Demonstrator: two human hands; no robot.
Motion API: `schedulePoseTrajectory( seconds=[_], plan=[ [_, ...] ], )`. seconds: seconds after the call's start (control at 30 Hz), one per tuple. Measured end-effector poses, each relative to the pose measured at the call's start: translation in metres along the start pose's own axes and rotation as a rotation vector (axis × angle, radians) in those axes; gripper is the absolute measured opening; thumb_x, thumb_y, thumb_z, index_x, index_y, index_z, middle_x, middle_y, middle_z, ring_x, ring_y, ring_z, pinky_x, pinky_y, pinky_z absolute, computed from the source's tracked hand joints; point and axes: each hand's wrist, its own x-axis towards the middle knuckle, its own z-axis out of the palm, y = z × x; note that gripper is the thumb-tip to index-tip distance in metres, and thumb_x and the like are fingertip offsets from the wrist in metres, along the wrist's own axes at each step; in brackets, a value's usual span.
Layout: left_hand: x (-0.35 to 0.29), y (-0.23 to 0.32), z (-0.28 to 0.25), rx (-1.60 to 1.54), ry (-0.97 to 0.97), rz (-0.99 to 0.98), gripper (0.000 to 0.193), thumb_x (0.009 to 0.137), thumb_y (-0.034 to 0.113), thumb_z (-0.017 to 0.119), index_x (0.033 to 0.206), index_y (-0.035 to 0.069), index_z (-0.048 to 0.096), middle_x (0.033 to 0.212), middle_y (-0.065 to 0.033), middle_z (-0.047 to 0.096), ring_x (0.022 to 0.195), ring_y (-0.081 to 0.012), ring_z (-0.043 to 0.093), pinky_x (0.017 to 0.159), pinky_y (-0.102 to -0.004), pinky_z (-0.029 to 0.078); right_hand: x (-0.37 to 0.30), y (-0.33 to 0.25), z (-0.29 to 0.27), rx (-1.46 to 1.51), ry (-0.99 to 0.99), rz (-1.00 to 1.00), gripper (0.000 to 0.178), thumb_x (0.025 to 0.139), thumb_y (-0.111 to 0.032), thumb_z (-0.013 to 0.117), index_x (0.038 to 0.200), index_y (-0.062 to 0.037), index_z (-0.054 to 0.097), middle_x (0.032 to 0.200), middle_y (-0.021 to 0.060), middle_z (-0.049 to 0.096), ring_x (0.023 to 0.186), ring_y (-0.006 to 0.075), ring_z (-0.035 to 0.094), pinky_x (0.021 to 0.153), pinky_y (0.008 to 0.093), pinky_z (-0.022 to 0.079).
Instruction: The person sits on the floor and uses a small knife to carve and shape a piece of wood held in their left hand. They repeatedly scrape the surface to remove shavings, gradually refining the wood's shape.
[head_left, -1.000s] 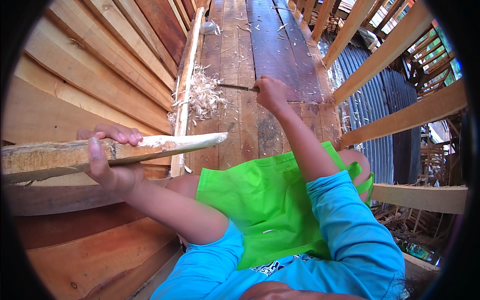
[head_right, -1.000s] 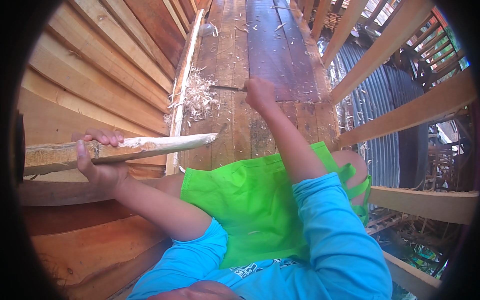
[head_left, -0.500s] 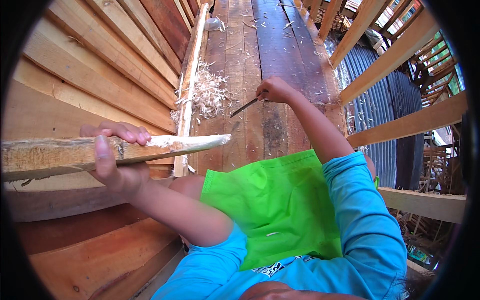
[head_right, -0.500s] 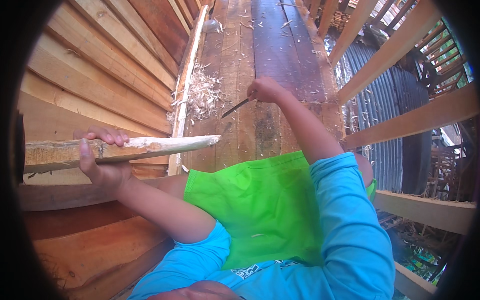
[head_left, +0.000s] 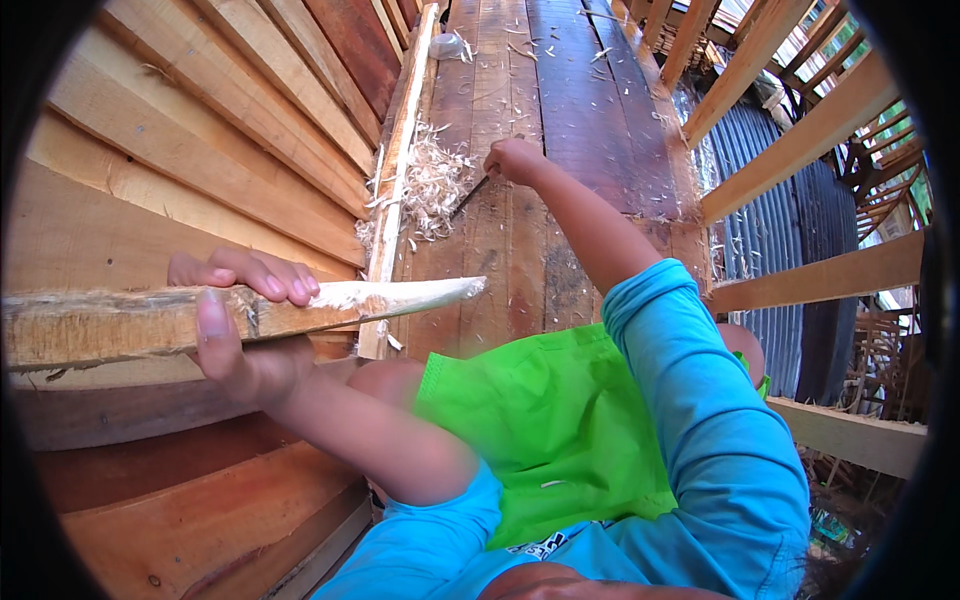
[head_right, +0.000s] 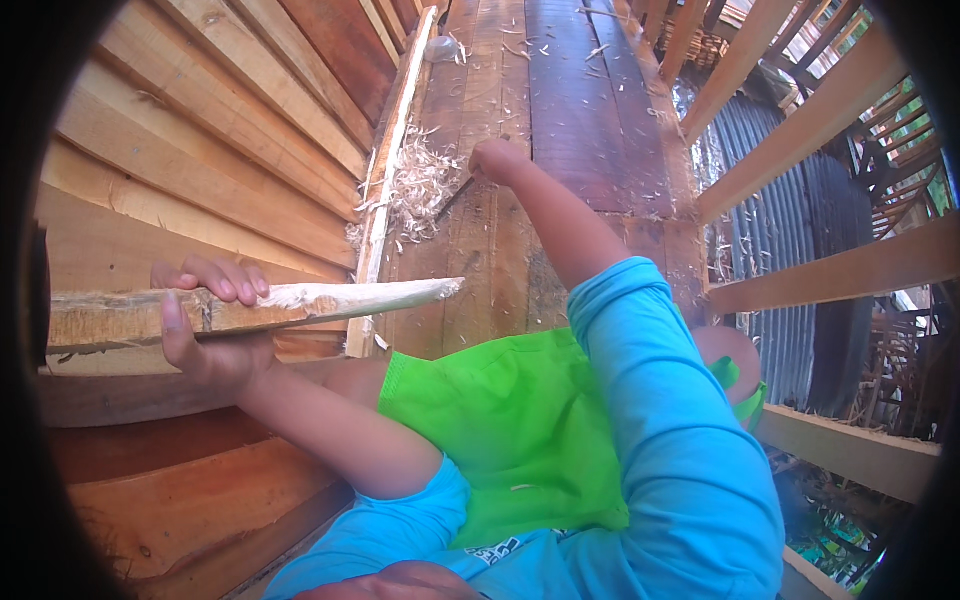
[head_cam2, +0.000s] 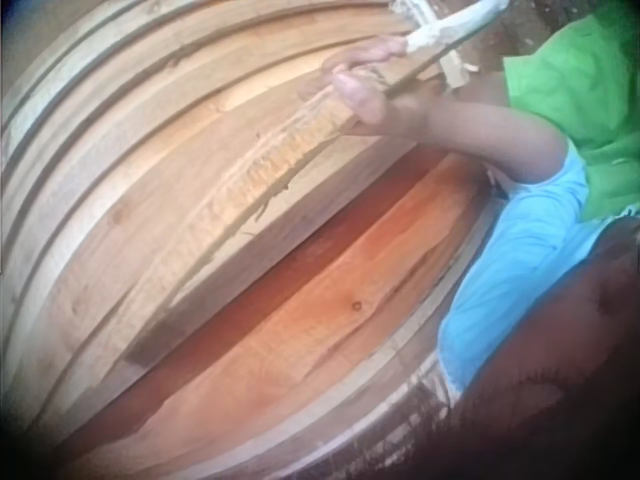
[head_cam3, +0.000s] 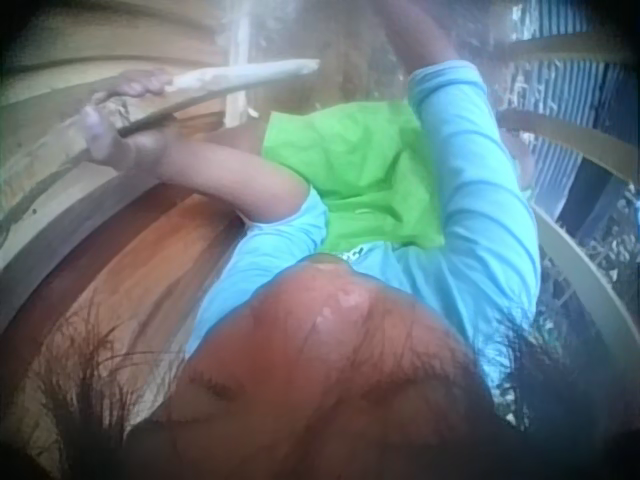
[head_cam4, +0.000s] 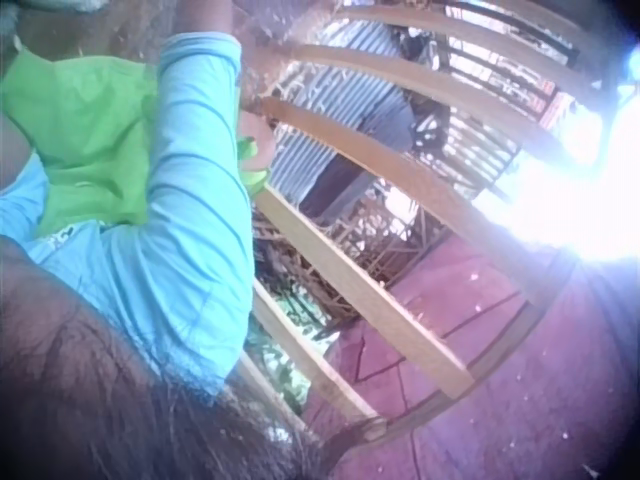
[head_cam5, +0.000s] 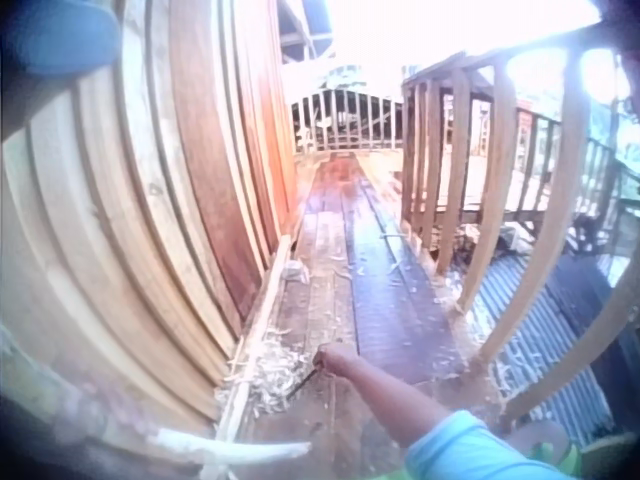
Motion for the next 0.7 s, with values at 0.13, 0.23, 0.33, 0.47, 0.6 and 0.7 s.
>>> schedulePoseTrajectory(
  seconds=[0.13, 0.23, 0.33, 0.47, 0.6, 0.7],
  plan=[
    [0.001, -0.002, 0.001, 0.011, -0.003, 0.0, 0.024, 0.087, 0.026, 0.051, 0.096, 0.006, 0.042, 0.069, -0.0124, 0.049, 0.056, -0.0205, 0.049, 0.056, -0.0366, 0.046, 0.013, 0.003, -0.006, 0.049, 0.009, 0.032, 0.012, 0.071, -0.013, 0.073, 0.083, -0.0109, 0.073, 0.077, 0.0114, 0.066, 0.077, 0.0312, 0.064, 0.068, 0.0398, 0.05],
    [0.001, -0.004, 0.002, 0.004, -0.001, -0.001, 0.024, 0.087, 0.026, 0.051, 0.095, 0.005, 0.042, 0.07, -0.0125, 0.049, 0.056, -0.0205, 0.049, 0.056, -0.0365, 0.046, 0.013, 0.015, -0.021, 0.016, -0.017, -0.004, 0.006, 0.073, -0.015, 0.072, 0.078, -0.012, 0.072, 0.075, 0.0096, 0.068, 0.076, 0.0291, 0.066, 0.066, 0.0403, 0.05],
    [0.001, -0.004, 0.002, 0.008, 0.013, -0.007, 0.024, 0.087, 0.026, 0.051, 0.095, 0.005, 0.042, 0.07, -0.0127, 0.049, 0.057, -0.0206, 0.049, 0.056, -0.0364, 0.046, 0.003, 0.017, -0.035, -0.047, 0.005, -0.061, 0.006, 0.073, -0.013, 0.072, 0.078, -0.0112, 0.073, 0.077, 0.0094, 0.068, 0.076, 0.0292, 0.066, 0.067, 0.0396, 0.051],
    [0.001, -0.004, 0.004, 0.005, 0.002, -0.005, 0.024, 0.087, 0.026, 0.051, 0.095, 0.005, 0.042, 0.069, -0.013, 0.049, 0.057, -0.0206, 0.049, 0.056, -0.0364, 0.047, -0.011, 0.023, -0.046, 0.006, -0.038, 0.025, 0.014, 0.07, -0.008, 0.075, 0.084, -0.0092, 0.074, 0.082, 0.0109, 0.067, 0.08, 0.0279, 0.066, 0.069, 0.0375, 0.051],
    [0.0, -0.004, 0.002, 0.011, 0.017, -0.004, 0.025, 0.087, 0.027, 0.052, 0.095, 0.005, 0.042, 0.069, -0.0126, 0.049, 0.057, -0.0203, 0.049, 0.056, -0.0363, 0.047, -0.021, 0.026, -0.04, 0.141, -0.263, 0.002, 0.015, 0.069, -0.006, 0.074, 0.084, -0.0089, 0.074, 0.081, 0.0102, 0.068, 0.079, 0.0254, 0.066, 0.068, 0.0357, 0.051],
    [0.001, -0.003, 0.001, 0.001, 0.016, -0.005, 0.026, 0.087, 0.028, 0.052, 0.094, 0.006, 0.042, 0.069, -0.0124, 0.049, 0.057, -0.0201, 0.049, 0.056, -0.0363, 0.046, -0.026, 0.033, -0.026, 0.126, -0.344, -0.027, 0.017, 0.068, -0.003, 0.072, 0.084, -0.009, 0.075, 0.081, 0.0099, 0.068, 0.077, 0.0242, 0.067, 0.068, 0.0349, 0.051]
  ],
)
